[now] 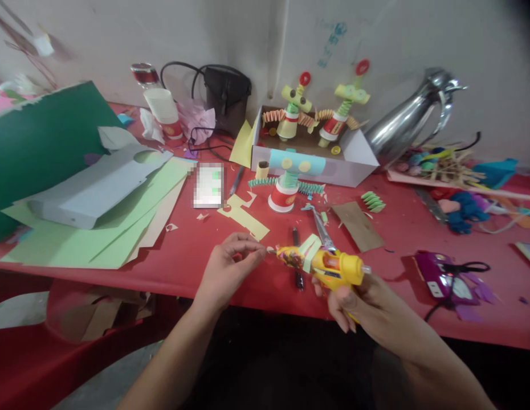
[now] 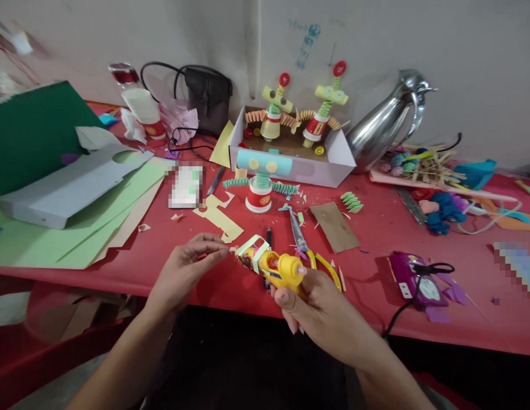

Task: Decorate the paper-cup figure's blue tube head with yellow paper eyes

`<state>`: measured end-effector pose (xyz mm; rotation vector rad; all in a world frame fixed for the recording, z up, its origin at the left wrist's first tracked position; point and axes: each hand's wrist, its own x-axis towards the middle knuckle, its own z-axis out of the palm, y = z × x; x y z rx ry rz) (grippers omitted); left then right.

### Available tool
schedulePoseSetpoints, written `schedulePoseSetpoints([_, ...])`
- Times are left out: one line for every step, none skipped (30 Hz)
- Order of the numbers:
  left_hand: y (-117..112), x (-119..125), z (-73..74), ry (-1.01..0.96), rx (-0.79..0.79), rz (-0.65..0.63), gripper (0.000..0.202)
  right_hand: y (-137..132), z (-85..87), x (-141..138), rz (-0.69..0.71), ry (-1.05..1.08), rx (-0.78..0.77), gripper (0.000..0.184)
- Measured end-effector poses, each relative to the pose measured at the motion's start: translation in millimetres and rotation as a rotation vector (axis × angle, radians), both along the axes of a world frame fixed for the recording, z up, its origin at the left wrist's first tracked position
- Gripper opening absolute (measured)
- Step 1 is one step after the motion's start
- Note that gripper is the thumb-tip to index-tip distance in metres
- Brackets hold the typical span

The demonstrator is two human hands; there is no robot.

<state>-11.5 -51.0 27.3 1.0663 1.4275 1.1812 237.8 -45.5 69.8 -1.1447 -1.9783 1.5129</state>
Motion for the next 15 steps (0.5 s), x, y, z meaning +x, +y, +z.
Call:
schedulePoseSetpoints([0.0, 0.2, -0.1, -0.003, 0.005, 0.001, 0.014, 0.1, 0.2, 0.0, 0.007, 0.000, 0.001, 0.064])
schedulePoseSetpoints([0.1, 0.5, -0.2, -0.005, 0.011, 0.004, 0.014, 0.1, 0.4, 0.1, 0.017, -0.004, 0.002, 0.064])
schedulePoseSetpoints([0.3, 0.8, -0.2, -0.006, 0.014, 0.006, 0.014, 0.1, 0.5, 0.4, 0.027, -0.007, 0.001, 0.065])
schedulePoseSetpoints([0.5, 1.0, -0.1, -0.005, 0.016, 0.009, 0.014, -0.1, 0.3, 0.7, 0.033, -0.009, -0.001, 0.064])
schedulePoseSetpoints([0.6, 1.2, 0.0, -0.005, 0.016, 0.011, 0.014, -0.3, -0.1, 1.0, 0.036, -0.011, -0.002, 0.064])
schedulePoseSetpoints([0.7, 1.4, 0.0, -0.005, 0.016, 0.012, 0.013, -0.6, -0.6, 1.4, 0.039, -0.011, -0.003, 0.064])
schedulePoseSetpoints([0.7, 1.4, 0.0, -0.006, 0.016, 0.013, 0.013, -1.0, -1.3, 1.7, 0.039, -0.007, -0.003, 0.063])
schedulePoseSetpoints([0.6, 1.2, -0.1, -0.007, 0.017, 0.012, 0.013, -1.4, -2.0, 1.8, 0.039, 0.001, -0.005, 0.061])
schedulePoseSetpoints([0.3, 1.0, -0.2, -0.009, 0.019, 0.010, 0.013, -1.7, -2.6, 1.9, 0.039, 0.012, -0.007, 0.060])
schedulePoseSetpoints([-0.1, 0.6, -0.3, -0.011, 0.020, 0.007, 0.013, -1.9, -3.1, 1.8, 0.039, 0.021, -0.013, 0.058])
schedulePoseSetpoints([-0.5, 0.2, -0.4, -0.012, 0.020, 0.005, 0.013, -2.0, -3.3, 1.7, 0.040, 0.028, -0.020, 0.057])
schedulePoseSetpoints([-1.0, -0.2, -0.4, -0.012, 0.019, 0.003, 0.013, -2.0, -3.4, 1.5, 0.040, 0.034, -0.026, 0.056])
schedulePoseSetpoints([-1.5, -0.5, -0.2, -0.009, 0.016, 0.002, 0.014, -1.9, -3.3, 1.3, 0.043, 0.035, -0.027, 0.056])
schedulePoseSetpoints([-2.0, -0.7, 0.0, -0.006, 0.013, 0.001, 0.014, -1.8, -3.1, 1.2, 0.047, 0.032, -0.025, 0.056])
schedulePoseSetpoints([-2.3, -0.7, 0.2, -0.004, 0.008, 0.001, 0.014, -1.6, -2.9, 1.0, 0.049, 0.028, -0.022, 0.056])
